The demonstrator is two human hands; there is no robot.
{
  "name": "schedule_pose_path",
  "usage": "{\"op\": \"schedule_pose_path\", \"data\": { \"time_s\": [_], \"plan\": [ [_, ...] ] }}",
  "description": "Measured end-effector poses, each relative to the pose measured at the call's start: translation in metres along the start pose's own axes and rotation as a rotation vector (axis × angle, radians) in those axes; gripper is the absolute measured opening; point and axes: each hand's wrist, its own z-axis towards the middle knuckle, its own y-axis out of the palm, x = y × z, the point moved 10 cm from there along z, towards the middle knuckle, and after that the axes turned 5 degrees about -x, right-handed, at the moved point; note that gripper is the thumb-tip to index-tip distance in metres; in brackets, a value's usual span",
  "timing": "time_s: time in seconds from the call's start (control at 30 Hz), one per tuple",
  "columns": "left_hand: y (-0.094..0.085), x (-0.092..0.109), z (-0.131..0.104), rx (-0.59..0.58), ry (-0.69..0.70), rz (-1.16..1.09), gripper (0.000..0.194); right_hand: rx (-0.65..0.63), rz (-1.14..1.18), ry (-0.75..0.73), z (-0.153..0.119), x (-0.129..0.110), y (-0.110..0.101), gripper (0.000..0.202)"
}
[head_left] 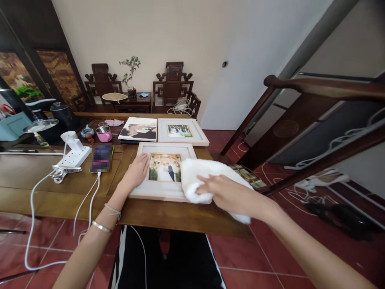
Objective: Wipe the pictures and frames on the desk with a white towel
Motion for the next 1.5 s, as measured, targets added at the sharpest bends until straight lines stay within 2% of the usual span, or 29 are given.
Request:
{"op": "schedule_pose_path", "data": {
  "time_s": [0.1, 0.17, 0.27, 0.43, 0.5, 0.57, 0.67, 0.87, 0.93, 1.0, 1.07, 1.2, 1.3, 1.4, 1.5],
  "plan": [
    [0.001, 0.002, 0.001, -0.003, 0.031, 0.012, 0.043, -0.056, 0.059, 0.008, -0.019, -0.015, 0.002, 0.062],
    [0.002, 0.003, 0.001, -0.009, 0.053, 0.021, 0.042, -0.054, 0.076, 0.054, -0.014, -0.013, 0.004, 0.063],
    [0.001, 0.004, 0.001, -0.008, 0.066, 0.018, 0.041, 0.042, 0.042, 0.126, 0.012, 0.004, 0.004, 0.064],
    [0.001, 0.003, 0.0, -0.003, 0.046, 0.007, 0.041, 0.237, -0.078, 0.202, 0.07, 0.047, -0.006, 0.063],
    [0.001, 0.002, 0.001, 0.001, 0.04, 0.011, 0.041, 0.271, -0.111, 0.22, 0.088, 0.06, -0.012, 0.06],
    [0.0, 0.001, 0.001, 0.008, 0.029, 0.012, 0.042, 0.262, -0.138, 0.202, 0.097, 0.063, -0.015, 0.058],
    [0.0, -0.001, 0.001, 0.012, 0.007, 0.0, 0.042, 0.189, -0.175, 0.1, 0.087, 0.045, -0.01, 0.057],
    [0.001, -0.003, 0.001, 0.025, -0.012, -0.016, 0.041, 0.018, -0.086, -0.019, 0.007, -0.013, 0.008, 0.065],
    [0.001, -0.004, 0.001, 0.028, -0.016, -0.02, 0.041, 0.0, -0.051, -0.013, -0.007, -0.027, 0.008, 0.065],
    [0.002, -0.005, 0.002, 0.032, -0.017, -0.022, 0.041, -0.007, -0.018, 0.004, -0.008, -0.037, 0.006, 0.062],
    [0.002, -0.006, 0.002, 0.035, -0.014, -0.021, 0.04, -0.002, -0.006, -0.006, 0.003, -0.049, 0.005, 0.057],
    [0.002, -0.007, 0.002, 0.041, -0.005, -0.014, 0.04, 0.072, 0.013, -0.137, 0.039, -0.083, 0.004, 0.049],
    [0.001, -0.008, 0.002, 0.049, 0.002, -0.009, 0.04, 0.135, 0.042, -0.21, 0.056, -0.102, 0.006, 0.051],
    [0.001, -0.008, 0.002, 0.054, 0.011, -0.013, 0.04, 0.165, 0.068, -0.22, 0.053, -0.103, 0.006, 0.055],
    [0.002, -0.008, 0.002, 0.054, 0.016, -0.009, 0.041, 0.155, 0.067, -0.161, 0.031, -0.085, 0.007, 0.055]
  ]
}}
